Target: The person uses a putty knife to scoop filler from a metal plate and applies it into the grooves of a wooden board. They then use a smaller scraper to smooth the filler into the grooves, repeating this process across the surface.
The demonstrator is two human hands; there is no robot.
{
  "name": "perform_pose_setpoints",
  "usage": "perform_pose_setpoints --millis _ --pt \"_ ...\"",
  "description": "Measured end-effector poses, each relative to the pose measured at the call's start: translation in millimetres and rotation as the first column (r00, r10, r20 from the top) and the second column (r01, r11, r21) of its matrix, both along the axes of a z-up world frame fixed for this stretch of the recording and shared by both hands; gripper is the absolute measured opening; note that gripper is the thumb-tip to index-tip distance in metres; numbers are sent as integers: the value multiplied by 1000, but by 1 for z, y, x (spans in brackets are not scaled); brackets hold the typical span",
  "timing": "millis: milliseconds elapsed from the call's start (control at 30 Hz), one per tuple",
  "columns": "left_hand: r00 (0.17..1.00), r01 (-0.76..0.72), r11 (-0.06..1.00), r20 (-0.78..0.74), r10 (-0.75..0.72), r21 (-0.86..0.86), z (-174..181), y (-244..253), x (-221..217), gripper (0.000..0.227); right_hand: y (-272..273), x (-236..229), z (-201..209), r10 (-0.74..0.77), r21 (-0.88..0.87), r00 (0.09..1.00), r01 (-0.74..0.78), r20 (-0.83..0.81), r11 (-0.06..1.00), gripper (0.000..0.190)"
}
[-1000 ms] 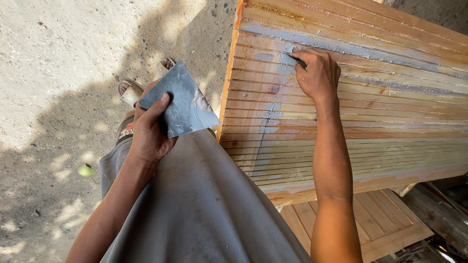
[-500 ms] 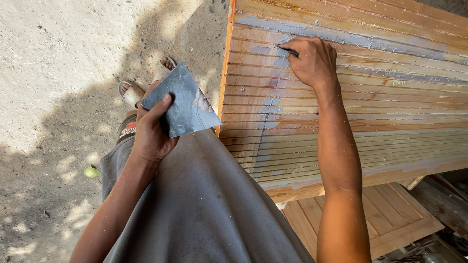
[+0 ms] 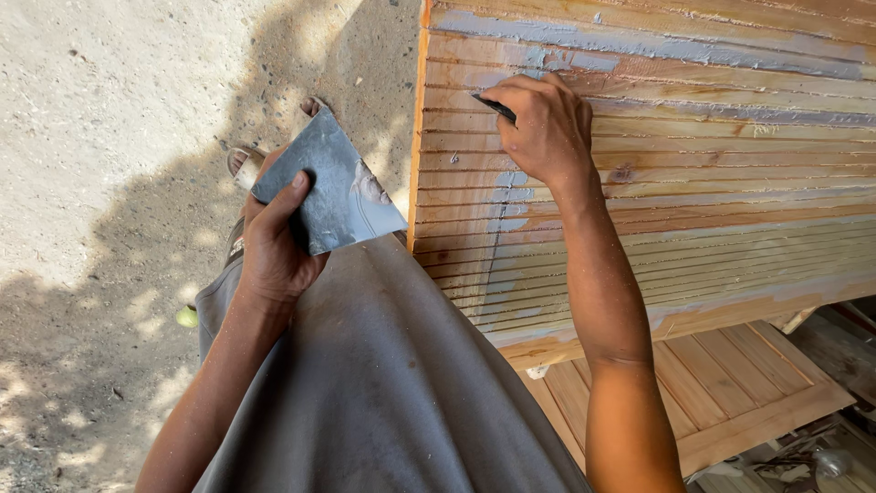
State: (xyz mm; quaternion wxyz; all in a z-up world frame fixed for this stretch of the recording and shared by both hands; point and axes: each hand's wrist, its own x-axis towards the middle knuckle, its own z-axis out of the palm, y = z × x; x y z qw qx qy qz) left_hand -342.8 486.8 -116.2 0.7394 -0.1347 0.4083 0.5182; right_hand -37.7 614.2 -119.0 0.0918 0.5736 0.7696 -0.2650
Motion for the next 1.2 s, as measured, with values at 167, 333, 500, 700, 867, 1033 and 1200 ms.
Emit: perform_pose_setpoints --millis 167,333,500,700,867,1033,1200 --pt "1000 -10 1000 16 10 2 0 1 -4 35 -28 4 19 -61 79 997 65 -57 995 32" --pt "1000 -1 999 -2 0 -45 -4 5 -5 35 -58 -7 2 -92 166 996 93 -10 982 36" --pt "1000 -3 999 -17 2 -51 0 5 -5 34 -73 -10 -17 -76 262 997 77 -15 962 57" --pt "1000 -7 999 -22 6 -41 0 5 -5 35 -80 -10 -35 -98 256 994 109 -55 960 58" --pt "1000 -14 999 3 14 -50 0 1 -6 36 -89 -11 -38 -95 278 995 99 -25 955 52" --pt "999 -17 1000 31 18 -11 0 7 -5 32 -80 -13 -30 -87 263 996 91 -28 960 44" --pt "999 -29 999 11 30 -41 0 2 -10 34 -80 -20 -24 -95 262 994 104 -47 959 48"
